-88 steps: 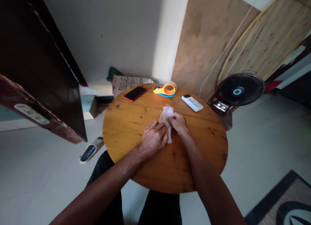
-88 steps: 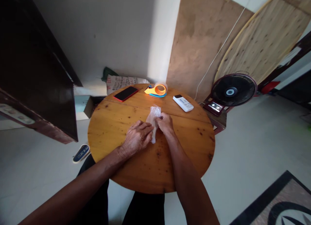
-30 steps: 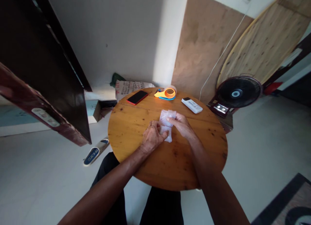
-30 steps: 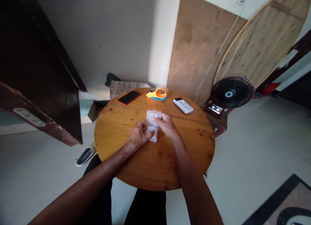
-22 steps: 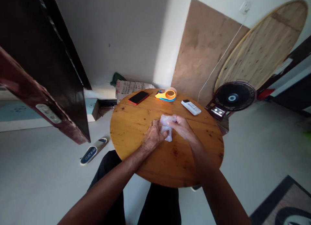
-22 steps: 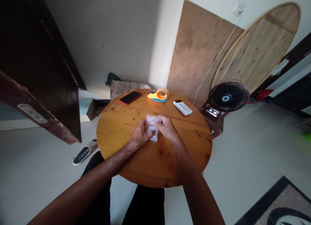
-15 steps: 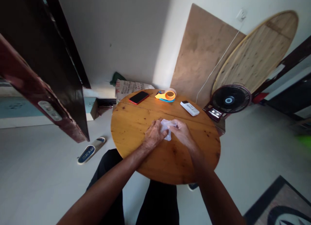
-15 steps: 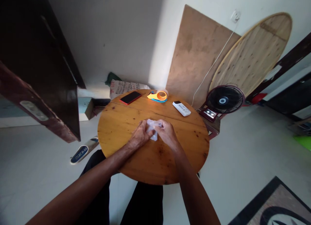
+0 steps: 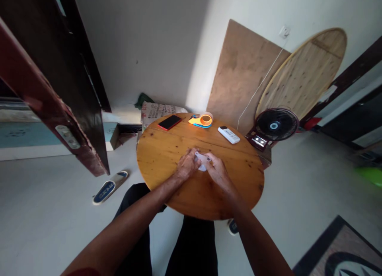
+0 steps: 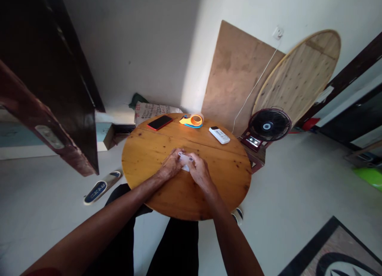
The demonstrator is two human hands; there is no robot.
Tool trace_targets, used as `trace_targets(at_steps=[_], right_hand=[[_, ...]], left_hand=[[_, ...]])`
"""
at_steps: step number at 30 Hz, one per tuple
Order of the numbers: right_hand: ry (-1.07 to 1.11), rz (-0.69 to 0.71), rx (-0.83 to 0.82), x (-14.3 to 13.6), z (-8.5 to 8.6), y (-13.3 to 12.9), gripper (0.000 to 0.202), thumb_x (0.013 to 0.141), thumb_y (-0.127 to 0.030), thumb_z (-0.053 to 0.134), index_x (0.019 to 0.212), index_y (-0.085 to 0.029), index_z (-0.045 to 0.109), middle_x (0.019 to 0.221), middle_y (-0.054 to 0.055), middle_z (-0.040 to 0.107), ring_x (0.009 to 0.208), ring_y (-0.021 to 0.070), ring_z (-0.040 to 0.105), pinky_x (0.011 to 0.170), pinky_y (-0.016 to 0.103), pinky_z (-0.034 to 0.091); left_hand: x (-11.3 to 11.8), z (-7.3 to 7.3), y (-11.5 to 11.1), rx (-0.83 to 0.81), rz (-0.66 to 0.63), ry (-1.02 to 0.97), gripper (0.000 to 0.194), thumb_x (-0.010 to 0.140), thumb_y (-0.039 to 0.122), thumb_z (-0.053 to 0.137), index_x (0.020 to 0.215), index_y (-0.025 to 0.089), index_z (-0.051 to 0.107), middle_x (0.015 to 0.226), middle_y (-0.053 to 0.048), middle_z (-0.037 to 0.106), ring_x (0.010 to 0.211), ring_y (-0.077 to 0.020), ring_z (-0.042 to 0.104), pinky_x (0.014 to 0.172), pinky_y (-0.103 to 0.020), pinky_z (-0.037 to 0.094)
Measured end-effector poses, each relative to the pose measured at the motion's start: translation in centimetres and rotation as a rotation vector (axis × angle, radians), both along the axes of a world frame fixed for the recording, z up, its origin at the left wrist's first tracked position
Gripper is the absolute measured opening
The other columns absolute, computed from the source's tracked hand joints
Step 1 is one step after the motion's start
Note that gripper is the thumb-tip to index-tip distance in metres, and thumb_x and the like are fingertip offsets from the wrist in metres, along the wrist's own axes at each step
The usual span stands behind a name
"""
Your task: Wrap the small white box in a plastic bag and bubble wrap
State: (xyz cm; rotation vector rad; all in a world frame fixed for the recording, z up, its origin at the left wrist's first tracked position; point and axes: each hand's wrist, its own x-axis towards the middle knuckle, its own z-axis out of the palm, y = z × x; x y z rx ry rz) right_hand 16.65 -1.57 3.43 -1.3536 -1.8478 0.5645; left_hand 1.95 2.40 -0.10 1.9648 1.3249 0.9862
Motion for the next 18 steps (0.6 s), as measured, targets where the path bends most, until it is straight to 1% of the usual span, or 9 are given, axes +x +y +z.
trace_targets(at_steps=[2,5,7,10,12,15,18], right_hand=[[-0.013,-0.006,0.009,0.0,-0.2,-0.1,0.028,0.088,-0.031,0.048,0.110,-0.023,0.064,0.106,0.005,0.071,0.091,0.0209,0.066,0.080,0.031,0.047],[-0.021,-0.025,-0.005,0.0,-0.3,-0.4,0.030,0.089,-0.035,0.049,0.112,-0.022,0.064,0.109,0.007,0.071,0.094,0.0220,0.066,0.082,0.032,0.048],[-0.010,-0.028,0.004,0.0,-0.2,-0.5,0.030,0.089,-0.035,0.049,0.111,-0.021,0.065,0.110,0.007,0.070,0.097,0.0219,0.065,0.085,0.032,0.048],[0.008,0.009,0.021,0.2,-0.2,-0.5,0.029,0.090,-0.035,0.049,0.110,-0.022,0.065,0.112,0.006,0.070,0.099,0.0210,0.064,0.087,0.032,0.047],[0.016,0.035,0.009,0.4,-0.3,-0.5,0.029,0.090,-0.035,0.048,0.110,-0.022,0.065,0.110,0.005,0.070,0.095,0.0204,0.065,0.084,0.031,0.048],[0.032,0.042,-0.016,0.6,0.0,-0.4,0.028,0.090,-0.036,0.048,0.106,-0.021,0.066,0.102,0.004,0.071,0.086,0.0196,0.065,0.077,0.029,0.049],[0.029,0.067,-0.014,0.5,0.6,-0.5,0.028,0.091,-0.035,0.047,0.106,-0.022,0.067,0.103,0.004,0.071,0.091,0.0199,0.064,0.081,0.030,0.049]], left_hand=[[-0.1,-0.3,0.3,0.000,-0.037,-0.022,0.034,0.083,0.026,0.059,0.116,0.021,0.055,0.114,-0.006,0.059,0.094,-0.0160,0.062,0.087,-0.030,0.050],[-0.6,-0.2,0.6,-0.045,-0.092,-0.057,0.031,0.083,0.024,0.057,0.113,0.019,0.058,0.111,-0.007,0.059,0.100,-0.0179,0.060,0.092,-0.032,0.049],[-1.0,0.1,0.6,-0.099,-0.134,-0.092,0.034,0.082,0.025,0.058,0.115,0.019,0.058,0.112,-0.007,0.059,0.102,-0.0189,0.060,0.093,-0.033,0.048],[-1.6,0.5,0.5,-0.154,-0.188,-0.177,0.040,0.081,0.021,0.058,0.121,0.018,0.057,0.116,-0.008,0.057,0.103,-0.0187,0.059,0.095,-0.033,0.048],[-1.7,0.4,0.5,-0.162,-0.204,-0.223,0.040,0.081,0.021,0.057,0.121,0.017,0.058,0.119,-0.009,0.057,0.105,-0.0192,0.058,0.098,-0.034,0.047],[-1.6,0.0,0.7,-0.157,-0.200,-0.237,0.038,0.083,0.022,0.057,0.120,0.016,0.059,0.119,-0.009,0.058,0.107,-0.0207,0.057,0.101,-0.035,0.045],[-1.5,-0.3,0.9,-0.126,-0.212,-0.227,0.036,0.085,0.024,0.054,0.120,0.015,0.060,0.117,-0.010,0.058,0.109,-0.0223,0.056,0.102,-0.037,0.043]])
